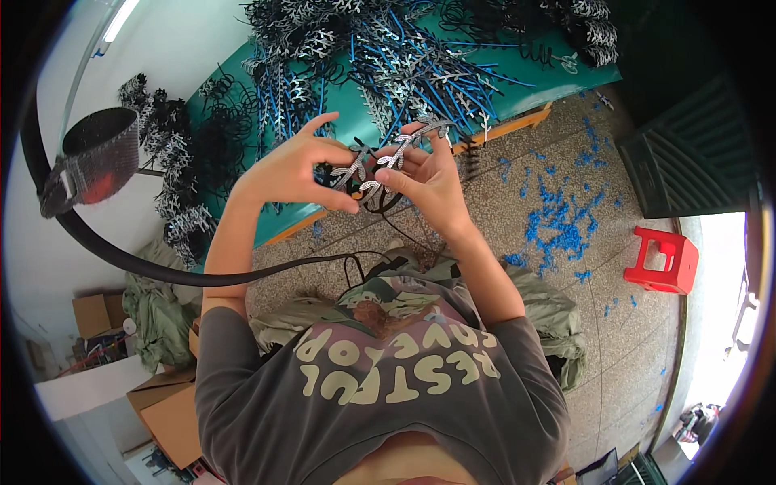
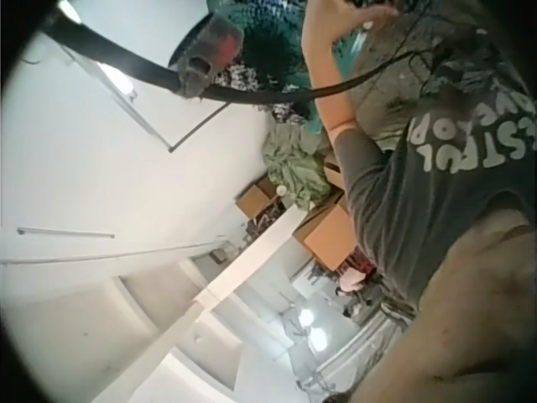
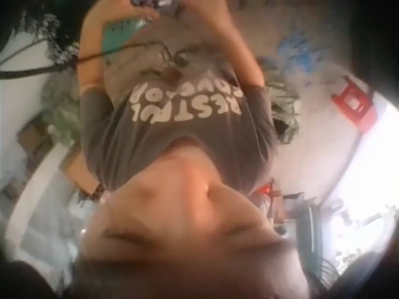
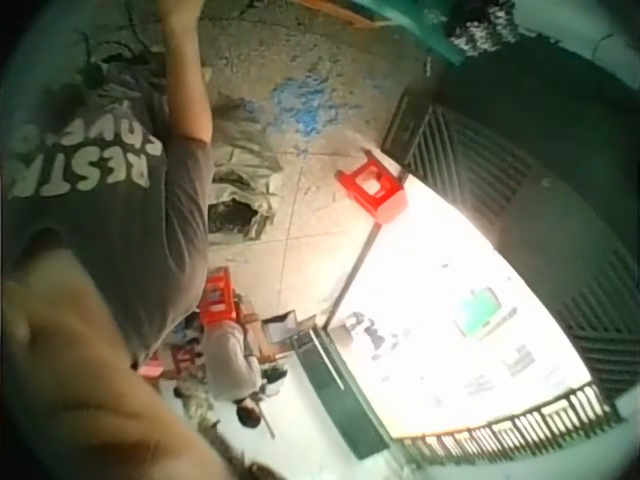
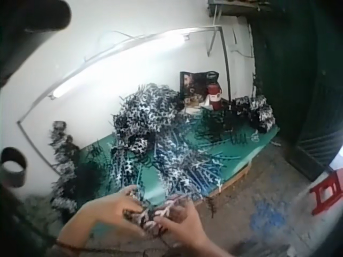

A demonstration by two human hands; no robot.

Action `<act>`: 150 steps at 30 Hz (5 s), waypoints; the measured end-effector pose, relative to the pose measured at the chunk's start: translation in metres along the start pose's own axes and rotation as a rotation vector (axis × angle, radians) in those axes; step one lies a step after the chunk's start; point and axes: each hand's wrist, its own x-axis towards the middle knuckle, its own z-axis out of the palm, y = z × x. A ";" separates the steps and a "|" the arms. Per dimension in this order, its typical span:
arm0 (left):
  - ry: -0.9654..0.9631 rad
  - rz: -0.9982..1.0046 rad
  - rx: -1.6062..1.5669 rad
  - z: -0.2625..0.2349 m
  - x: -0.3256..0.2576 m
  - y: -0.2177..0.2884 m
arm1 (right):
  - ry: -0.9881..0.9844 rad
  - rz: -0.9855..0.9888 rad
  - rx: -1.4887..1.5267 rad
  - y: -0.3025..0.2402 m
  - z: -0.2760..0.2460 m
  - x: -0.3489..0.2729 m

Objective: The person trims the end of a coiled strap with scissors, then wraps and adheres a decorative rhinestone strip along the coiled strap by hand.

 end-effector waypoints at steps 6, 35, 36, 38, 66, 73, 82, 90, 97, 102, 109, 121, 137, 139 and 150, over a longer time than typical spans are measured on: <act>0.237 -0.049 -0.226 0.038 0.002 -0.008 | 0.075 -0.176 -0.092 -0.008 -0.005 -0.009; 0.408 0.364 0.263 0.028 0.008 -0.002 | 0.026 0.121 0.181 0.000 -0.018 -0.001; 0.404 0.323 0.166 0.028 0.010 -0.005 | 0.081 0.063 0.059 0.000 -0.016 0.000; 0.389 0.189 -0.180 0.032 0.013 -0.016 | 0.069 -0.050 -0.047 0.007 -0.013 0.001; 0.350 0.341 -0.182 0.035 0.004 0.015 | 0.222 -0.043 -0.049 -0.028 -0.042 0.006; 0.325 0.449 -0.189 0.033 0.002 0.018 | 0.149 0.136 0.000 -0.013 -0.029 0.012; 0.324 0.433 -0.118 0.035 -0.004 0.008 | -0.103 0.403 0.297 0.001 -0.028 0.002; 0.193 0.028 -0.489 0.037 -0.001 -0.006 | 0.094 0.003 -0.078 0.014 -0.017 -0.003; 0.424 0.025 -0.357 0.056 0.001 -0.011 | 0.249 -0.234 -0.239 -0.016 -0.016 -0.020; 0.427 0.054 -0.353 0.055 0.001 0.002 | 0.251 -0.381 -0.368 -0.033 -0.024 -0.022; 0.511 0.113 -0.545 0.060 0.000 0.008 | 0.253 -0.168 -0.261 -0.024 -0.035 -0.009; 0.380 0.165 -0.426 0.052 -0.004 -0.007 | -0.012 0.205 0.030 -0.008 -0.028 -0.004; 0.310 -0.179 -0.872 0.060 0.011 -0.009 | 0.134 -0.243 -0.677 0.002 -0.031 -0.010; 0.341 -0.208 -0.865 0.060 0.010 -0.007 | 0.197 -0.389 -0.780 -0.011 -0.027 -0.015; 0.423 -0.192 -0.939 0.057 -0.005 0.020 | 0.215 -0.351 -0.484 -0.033 -0.036 -0.005</act>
